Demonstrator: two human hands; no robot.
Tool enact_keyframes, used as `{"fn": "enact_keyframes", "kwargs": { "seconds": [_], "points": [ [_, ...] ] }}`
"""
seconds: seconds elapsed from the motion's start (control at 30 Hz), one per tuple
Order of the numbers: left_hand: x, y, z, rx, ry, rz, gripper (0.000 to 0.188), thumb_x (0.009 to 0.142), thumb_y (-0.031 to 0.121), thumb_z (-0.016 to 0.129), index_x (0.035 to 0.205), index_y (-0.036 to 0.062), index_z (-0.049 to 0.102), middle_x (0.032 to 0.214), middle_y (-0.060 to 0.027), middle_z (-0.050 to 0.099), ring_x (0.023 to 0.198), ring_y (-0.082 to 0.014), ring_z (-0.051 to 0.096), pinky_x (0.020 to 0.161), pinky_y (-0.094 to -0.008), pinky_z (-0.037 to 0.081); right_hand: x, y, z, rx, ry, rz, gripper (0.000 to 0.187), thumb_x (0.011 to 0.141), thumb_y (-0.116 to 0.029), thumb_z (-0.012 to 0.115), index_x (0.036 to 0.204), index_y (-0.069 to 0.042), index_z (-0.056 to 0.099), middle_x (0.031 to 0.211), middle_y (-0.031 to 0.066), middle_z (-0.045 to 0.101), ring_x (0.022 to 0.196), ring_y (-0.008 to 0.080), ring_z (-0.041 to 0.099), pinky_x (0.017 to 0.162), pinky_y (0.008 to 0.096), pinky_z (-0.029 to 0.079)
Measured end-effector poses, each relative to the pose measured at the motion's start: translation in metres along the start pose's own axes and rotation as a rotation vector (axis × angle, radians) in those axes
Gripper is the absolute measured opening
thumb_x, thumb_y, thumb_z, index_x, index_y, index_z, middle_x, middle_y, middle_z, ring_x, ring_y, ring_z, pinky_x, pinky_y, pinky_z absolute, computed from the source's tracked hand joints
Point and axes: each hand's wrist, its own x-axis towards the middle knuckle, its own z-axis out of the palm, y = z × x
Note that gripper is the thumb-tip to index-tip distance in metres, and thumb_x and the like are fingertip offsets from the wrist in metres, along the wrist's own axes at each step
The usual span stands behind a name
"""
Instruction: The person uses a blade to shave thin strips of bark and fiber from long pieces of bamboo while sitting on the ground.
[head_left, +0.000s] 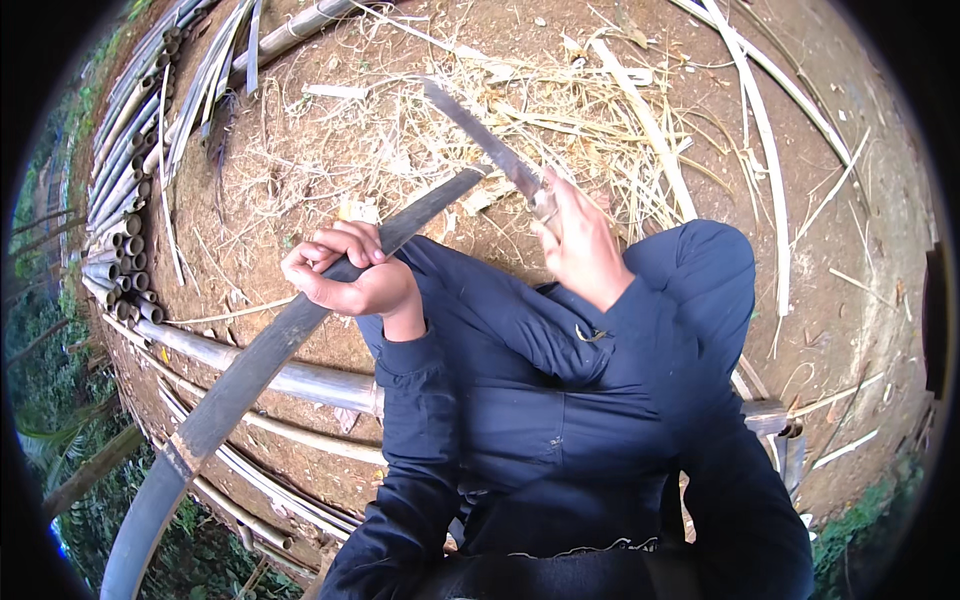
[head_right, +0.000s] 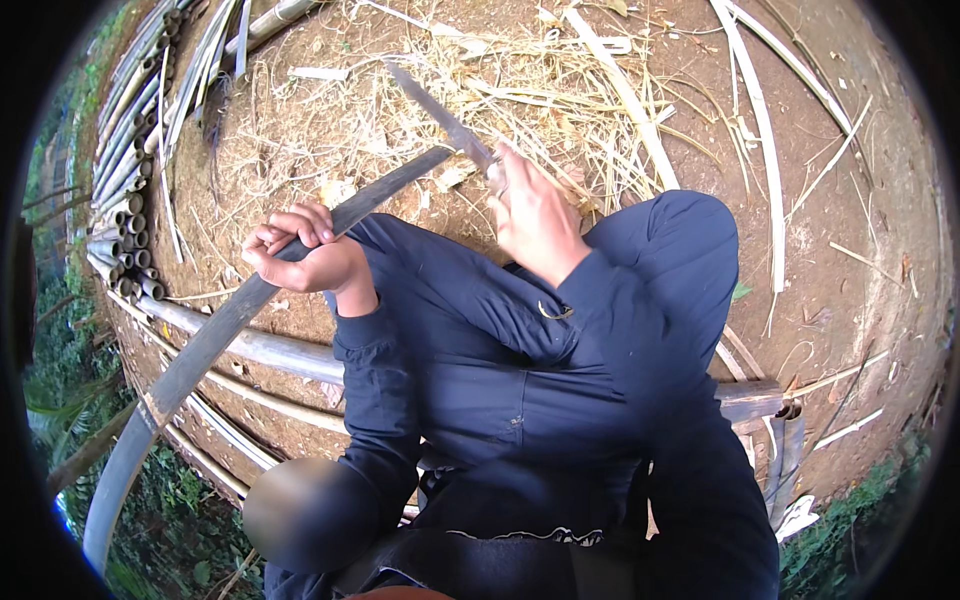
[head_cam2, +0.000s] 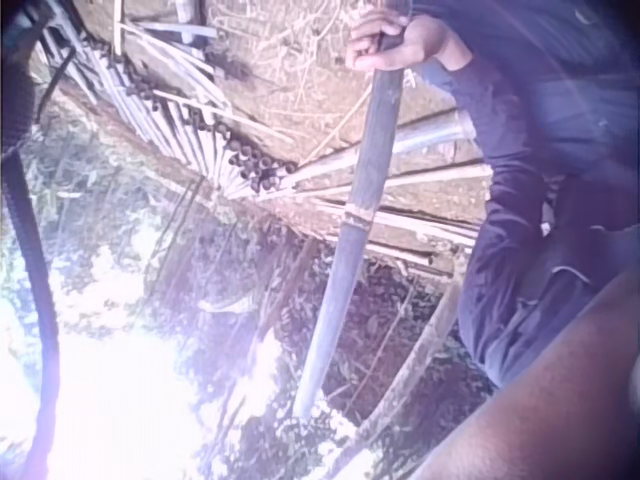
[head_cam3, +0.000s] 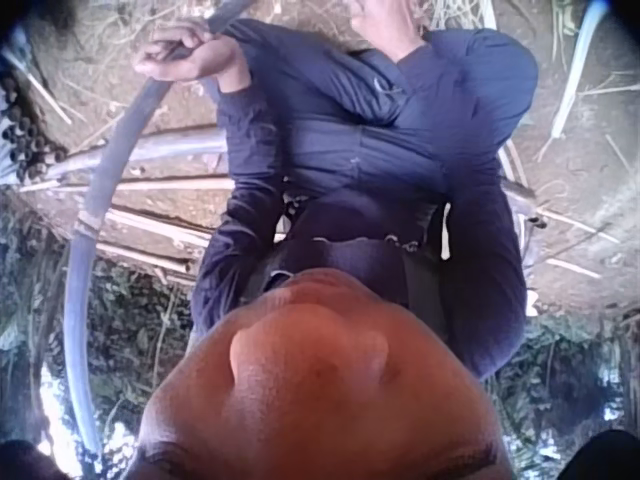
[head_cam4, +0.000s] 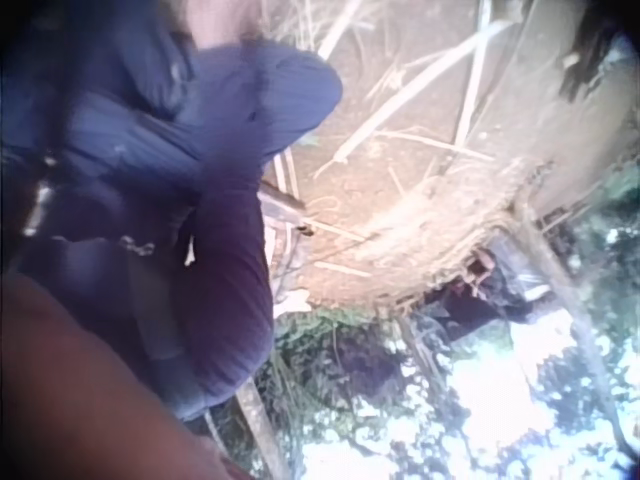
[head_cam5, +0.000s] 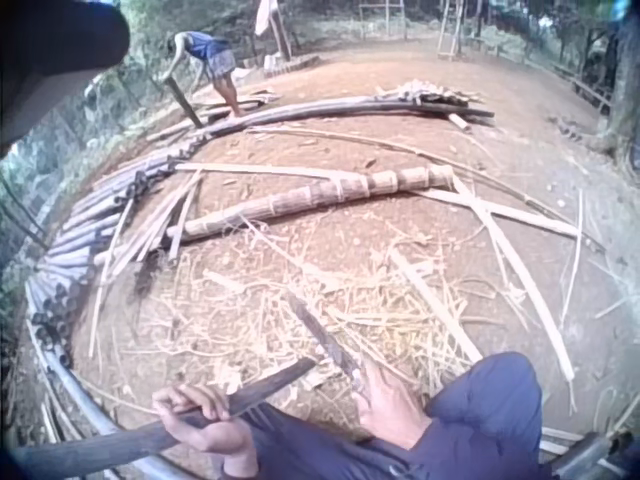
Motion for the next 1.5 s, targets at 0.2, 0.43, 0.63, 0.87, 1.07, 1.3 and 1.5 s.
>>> {"fn": "enact_keyframes", "kwargs": {
  "seconds": [0.2,0.43,0.63,0.87,1.07,1.3,1.5],
  "points": [
    [0.022,-0.016,-0.01,0.076,0.186,-0.014,0.043,0.107,0.05,0.033,0.082,0.0152,0.034,0.05,-0.0006,0.029,0.038,-0.0114,0.028,0.037,-0.0242,0.029,-0.017,0.015,0.03,0.151,-0.296,0.134,0.035,0.094,-0.02,0.067,0.119,0.0,0.054,0.084,0.0211,0.069,0.077,0.0401,0.068,0.07,0.046,0.053],
    [0.049,-0.025,-0.034,0.159,0.697,-0.137,0.045,0.104,0.05,0.038,0.075,0.0167,0.038,0.049,0.0011,0.026,0.036,-0.0124,0.027,0.034,-0.0292,0.029,0.008,0.05,0.045,-0.095,-0.284,0.312,0.034,0.097,-0.032,0.061,0.087,0.0,0.064,0.068,0.0197,0.066,0.066,0.038,0.067,0.063,0.0471,0.052],
    [0.052,-0.03,-0.044,0.156,0.725,-0.127,0.044,0.104,0.049,0.039,0.075,0.0171,0.038,0.048,0.0011,0.028,0.036,-0.0118,0.026,0.033,-0.0281,0.027,0.003,0.049,0.05,-0.058,-0.262,0.238,0.031,0.094,-0.032,0.063,0.088,-0.001,0.068,0.067,0.0206,0.066,0.065,0.0375,0.067,0.063,0.0464,0.052],
    [0.049,-0.026,-0.046,0.123,0.65,-0.124,0.043,0.104,0.046,0.039,0.074,0.0159,0.037,0.049,0.0012,0.029,0.035,-0.0119,0.026,0.032,-0.0284,0.026,0.001,0.051,0.046,-0.016,-0.276,0.205,0.027,0.091,-0.026,0.064,0.086,0.0,0.068,0.068,0.0209,0.066,0.064,0.0365,0.068,0.064,0.0449,0.053],
    [0.049,-0.024,-0.043,0.117,0.735,-0.156,0.044,0.103,0.047,0.038,0.073,0.0156,0.035,0.05,0.0011,0.029,0.038,-0.0121,0.027,0.035,-0.0283,0.028,0.009,0.049,0.048,-0.048,-0.335,0.349,0.028,0.091,-0.027,0.064,0.085,0.0,0.066,0.068,0.0214,0.067,0.063,0.0371,0.069,0.063,0.0451,0.054],
    [0.051,-0.026,-0.041,0.191,0.859,-0.207,0.044,0.102,0.046,0.038,0.07,0.0165,0.032,0.05,0.0015,0.029,0.038,-0.0123,0.025,0.037,-0.0275,0.028,0.012,0.075,0.048,-0.158,-0.286,0.375,0.029,0.091,-0.029,0.065,0.083,-0.002,0.069,0.071,0.0182,0.069,0.066,0.0351,0.069,0.068,0.0441,0.055],
    [0.049,-0.022,-0.04,0.202,0.836,-0.181,0.046,0.104,0.046,0.035,0.07,0.0164,0.031,0.05,0.0028,0.03,0.039,-0.0113,0.026,0.037,-0.0277,0.027,-0.006,0.075,0.059,-0.06,-0.266,0.359,0.031,0.092,-0.027,0.064,0.084,0.002,0.068,0.078,0.0222,0.069,0.07,0.0356,0.069,0.071,0.0443,0.055]
  ]
}}
